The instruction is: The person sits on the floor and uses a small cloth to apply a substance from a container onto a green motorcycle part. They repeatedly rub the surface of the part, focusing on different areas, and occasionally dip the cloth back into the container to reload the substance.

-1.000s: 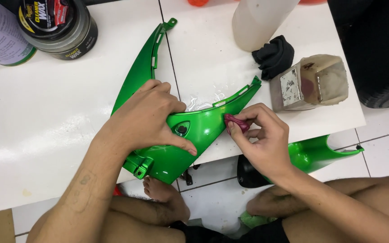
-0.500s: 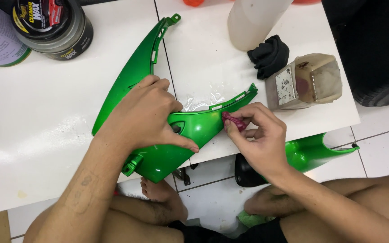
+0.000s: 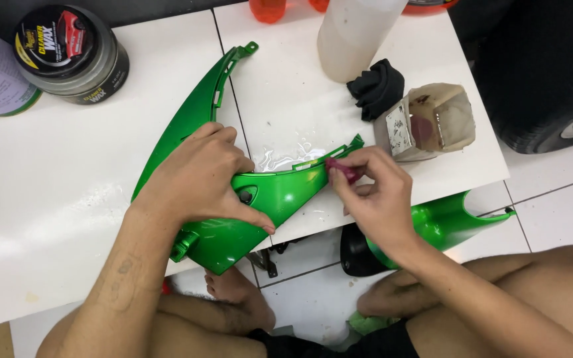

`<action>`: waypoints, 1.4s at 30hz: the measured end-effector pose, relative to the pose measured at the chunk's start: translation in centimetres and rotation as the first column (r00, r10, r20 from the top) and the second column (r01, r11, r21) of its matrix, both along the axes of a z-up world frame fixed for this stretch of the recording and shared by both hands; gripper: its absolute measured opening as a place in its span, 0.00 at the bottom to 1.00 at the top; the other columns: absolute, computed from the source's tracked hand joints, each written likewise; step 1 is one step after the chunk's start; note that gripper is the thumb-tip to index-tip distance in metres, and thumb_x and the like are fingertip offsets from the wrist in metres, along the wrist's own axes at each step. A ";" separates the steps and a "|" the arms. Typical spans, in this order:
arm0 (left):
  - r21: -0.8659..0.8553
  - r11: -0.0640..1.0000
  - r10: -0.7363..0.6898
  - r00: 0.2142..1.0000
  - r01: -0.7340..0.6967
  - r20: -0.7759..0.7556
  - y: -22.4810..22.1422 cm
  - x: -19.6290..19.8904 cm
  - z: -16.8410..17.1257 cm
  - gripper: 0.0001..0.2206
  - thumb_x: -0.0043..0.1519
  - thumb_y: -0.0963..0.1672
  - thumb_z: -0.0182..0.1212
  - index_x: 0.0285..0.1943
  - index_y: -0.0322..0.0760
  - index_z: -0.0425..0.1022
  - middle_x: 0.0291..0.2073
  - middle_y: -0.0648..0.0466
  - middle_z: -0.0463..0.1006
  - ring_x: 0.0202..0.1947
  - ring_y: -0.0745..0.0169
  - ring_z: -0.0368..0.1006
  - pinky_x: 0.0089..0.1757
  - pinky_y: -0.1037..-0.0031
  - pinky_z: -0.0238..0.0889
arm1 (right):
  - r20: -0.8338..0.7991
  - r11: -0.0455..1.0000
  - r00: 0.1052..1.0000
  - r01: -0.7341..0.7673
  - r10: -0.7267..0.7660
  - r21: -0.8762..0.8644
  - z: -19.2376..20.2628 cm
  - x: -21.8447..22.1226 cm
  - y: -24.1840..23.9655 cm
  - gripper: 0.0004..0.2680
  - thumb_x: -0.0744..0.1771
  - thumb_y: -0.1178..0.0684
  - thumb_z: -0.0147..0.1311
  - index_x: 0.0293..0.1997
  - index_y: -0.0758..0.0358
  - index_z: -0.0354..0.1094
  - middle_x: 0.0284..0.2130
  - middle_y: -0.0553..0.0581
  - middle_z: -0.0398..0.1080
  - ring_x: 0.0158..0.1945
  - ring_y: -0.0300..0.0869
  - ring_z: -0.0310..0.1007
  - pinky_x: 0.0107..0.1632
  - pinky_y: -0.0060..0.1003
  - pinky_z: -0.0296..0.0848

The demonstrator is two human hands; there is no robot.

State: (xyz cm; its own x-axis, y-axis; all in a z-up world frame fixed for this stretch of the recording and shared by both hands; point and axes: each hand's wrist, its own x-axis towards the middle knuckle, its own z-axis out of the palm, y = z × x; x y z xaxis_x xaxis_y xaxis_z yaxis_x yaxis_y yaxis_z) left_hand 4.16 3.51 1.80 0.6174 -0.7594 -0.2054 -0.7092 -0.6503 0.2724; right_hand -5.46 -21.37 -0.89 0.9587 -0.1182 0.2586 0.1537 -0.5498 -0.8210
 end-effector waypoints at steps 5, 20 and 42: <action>0.029 0.999 0.021 0.999 -0.020 -0.028 -0.4 0.0 0.1 0.41 0.37 0.75 0.62 0.18 0.39 0.74 0.16 0.58 0.68 0.35 0.59 0.62 0.52 0.69 0.55 | 0.007 0.997 0.998 -0.070 0.070 -0.043 -0.1 -0.6 -0.1 0.03 0.67 0.62 0.59 0.41 0.65 0.70 0.36 0.55 0.69 0.34 0.35 0.67 0.26 0.23 0.75; -0.106 0.994 -0.004 1.000 0.006 0.014 -0.9 0.3 -0.6 0.40 0.38 0.73 0.64 0.19 0.38 0.72 0.14 0.60 0.64 0.31 0.59 0.58 0.48 0.67 0.56 | -0.046 0.996 0.997 -0.062 0.060 -0.059 1.0 -0.4 -0.8 0.02 0.67 0.59 0.58 0.40 0.64 0.70 0.34 0.52 0.69 0.31 0.34 0.68 0.24 0.22 0.74; -0.122 0.986 -0.068 0.942 0.113 0.328 -1.1 -1.0 -2.5 0.39 0.51 0.70 0.55 0.42 0.35 0.76 0.31 0.55 0.79 0.44 0.52 0.70 0.65 0.50 0.54 | 0.002 0.994 0.997 -0.080 0.081 -0.071 0.6 1.0 -0.2 0.02 0.67 0.61 0.58 0.37 0.63 0.69 0.32 0.52 0.69 0.32 0.34 0.67 0.25 0.23 0.73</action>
State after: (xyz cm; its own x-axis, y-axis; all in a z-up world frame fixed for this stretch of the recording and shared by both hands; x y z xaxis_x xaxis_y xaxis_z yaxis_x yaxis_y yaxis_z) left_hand 3.15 2.44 -0.70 0.5604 -0.8218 0.1029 -0.8278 -0.5517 0.1017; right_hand -4.48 -21.53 -0.31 0.9631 -0.0219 0.2683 0.2038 -0.5918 -0.7799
